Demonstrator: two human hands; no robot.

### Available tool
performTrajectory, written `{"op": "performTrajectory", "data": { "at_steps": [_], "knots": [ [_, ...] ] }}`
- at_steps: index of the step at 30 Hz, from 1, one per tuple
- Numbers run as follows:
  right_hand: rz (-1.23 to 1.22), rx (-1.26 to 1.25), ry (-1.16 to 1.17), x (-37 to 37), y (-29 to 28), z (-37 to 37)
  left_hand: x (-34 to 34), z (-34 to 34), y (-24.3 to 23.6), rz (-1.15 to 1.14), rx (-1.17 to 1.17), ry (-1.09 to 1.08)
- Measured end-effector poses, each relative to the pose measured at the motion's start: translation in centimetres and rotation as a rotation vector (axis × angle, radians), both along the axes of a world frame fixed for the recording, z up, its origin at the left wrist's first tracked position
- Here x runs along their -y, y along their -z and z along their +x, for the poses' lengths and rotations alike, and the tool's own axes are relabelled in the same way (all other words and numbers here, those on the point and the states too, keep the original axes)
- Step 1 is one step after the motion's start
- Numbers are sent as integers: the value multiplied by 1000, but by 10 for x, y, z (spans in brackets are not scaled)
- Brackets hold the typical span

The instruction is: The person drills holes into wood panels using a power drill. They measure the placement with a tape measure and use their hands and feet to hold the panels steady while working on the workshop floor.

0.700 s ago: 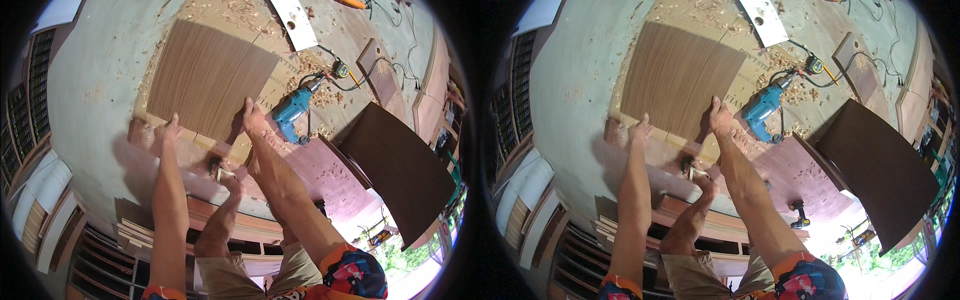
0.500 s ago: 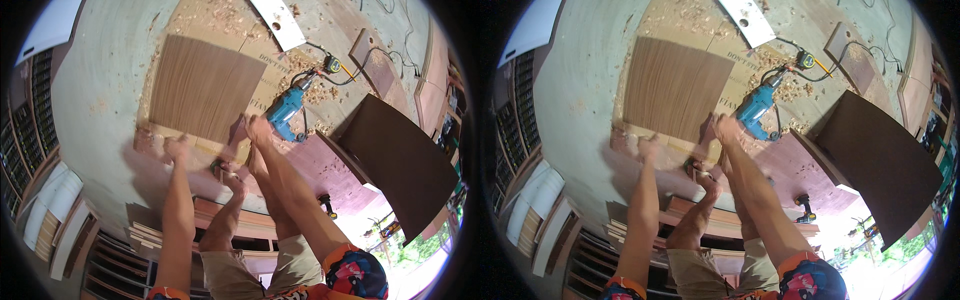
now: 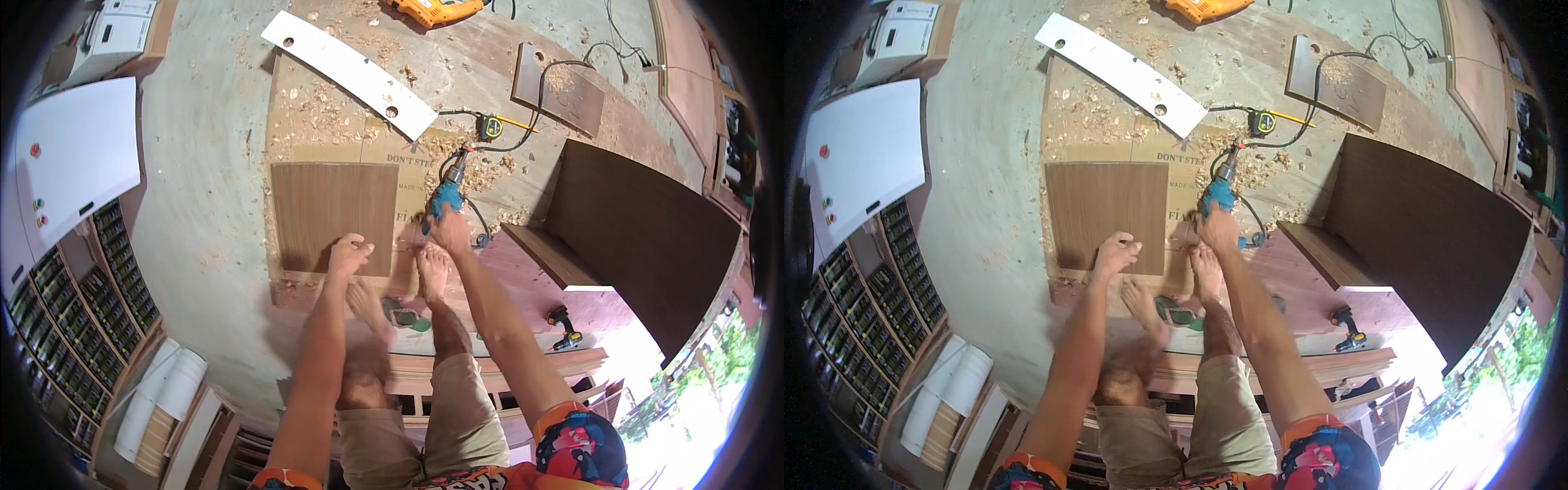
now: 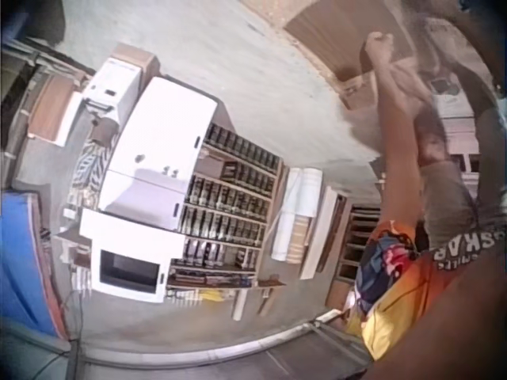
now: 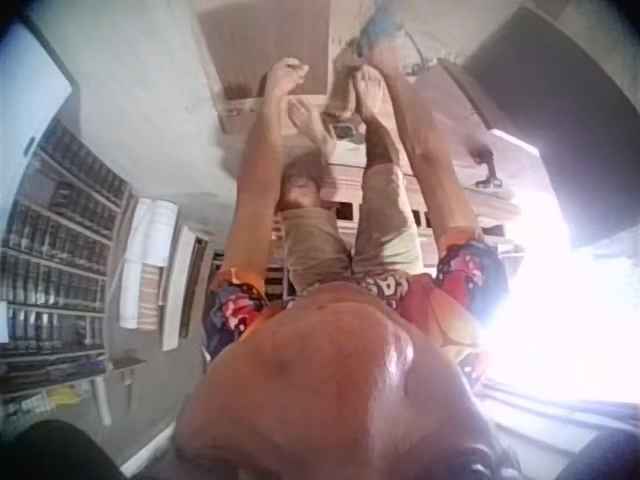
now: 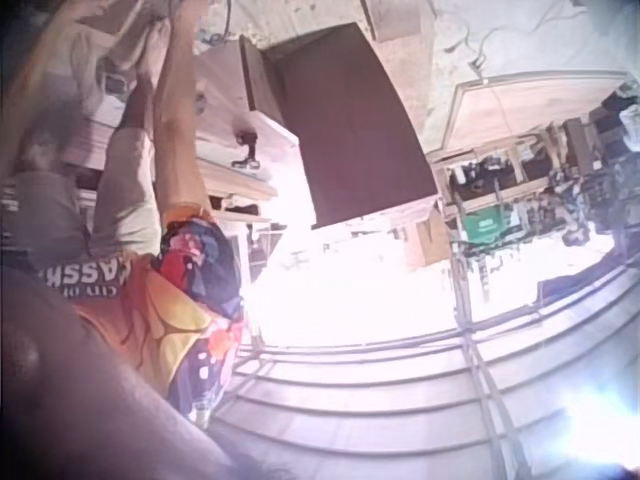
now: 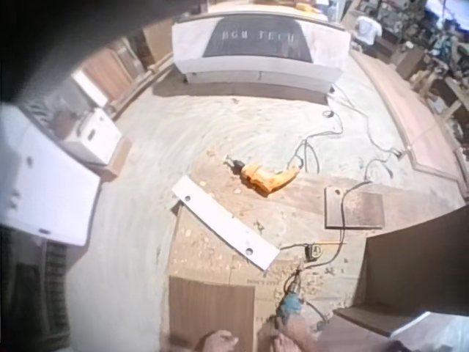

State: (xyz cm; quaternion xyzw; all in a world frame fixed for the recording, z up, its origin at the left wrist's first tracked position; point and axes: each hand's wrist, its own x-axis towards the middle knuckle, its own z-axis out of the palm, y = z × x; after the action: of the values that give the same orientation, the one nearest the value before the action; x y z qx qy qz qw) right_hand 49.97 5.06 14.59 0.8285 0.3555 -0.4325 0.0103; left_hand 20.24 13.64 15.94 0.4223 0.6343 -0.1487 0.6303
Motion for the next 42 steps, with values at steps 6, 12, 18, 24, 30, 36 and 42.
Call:
{"op": "performTrajectory", "data": {
  "at_steps": [6,12,18,24,30,36,42],
  "knots": [
    [237,109,-35,-172,25,16,-123,-20,39,982,-145,741],
    [222,515,-361,-219,83,47,-153,54,43,608,-134,926],
    [89,491,-444,-236,48,70,-187,50,9,437,125,792],
    [315,298,-382,-307,-127,84,-291,55,-69,1077,186,833],
    [432,-217,56,-446,-264,109,-435,192,-169,1625,321,707],
    [498,-60,160,-454,-296,115,-529,232,-235,1120,658,1062],
    [703,-4,786,-328,-292,103,-536,233,-298,1180,439,820]
  ]
}}
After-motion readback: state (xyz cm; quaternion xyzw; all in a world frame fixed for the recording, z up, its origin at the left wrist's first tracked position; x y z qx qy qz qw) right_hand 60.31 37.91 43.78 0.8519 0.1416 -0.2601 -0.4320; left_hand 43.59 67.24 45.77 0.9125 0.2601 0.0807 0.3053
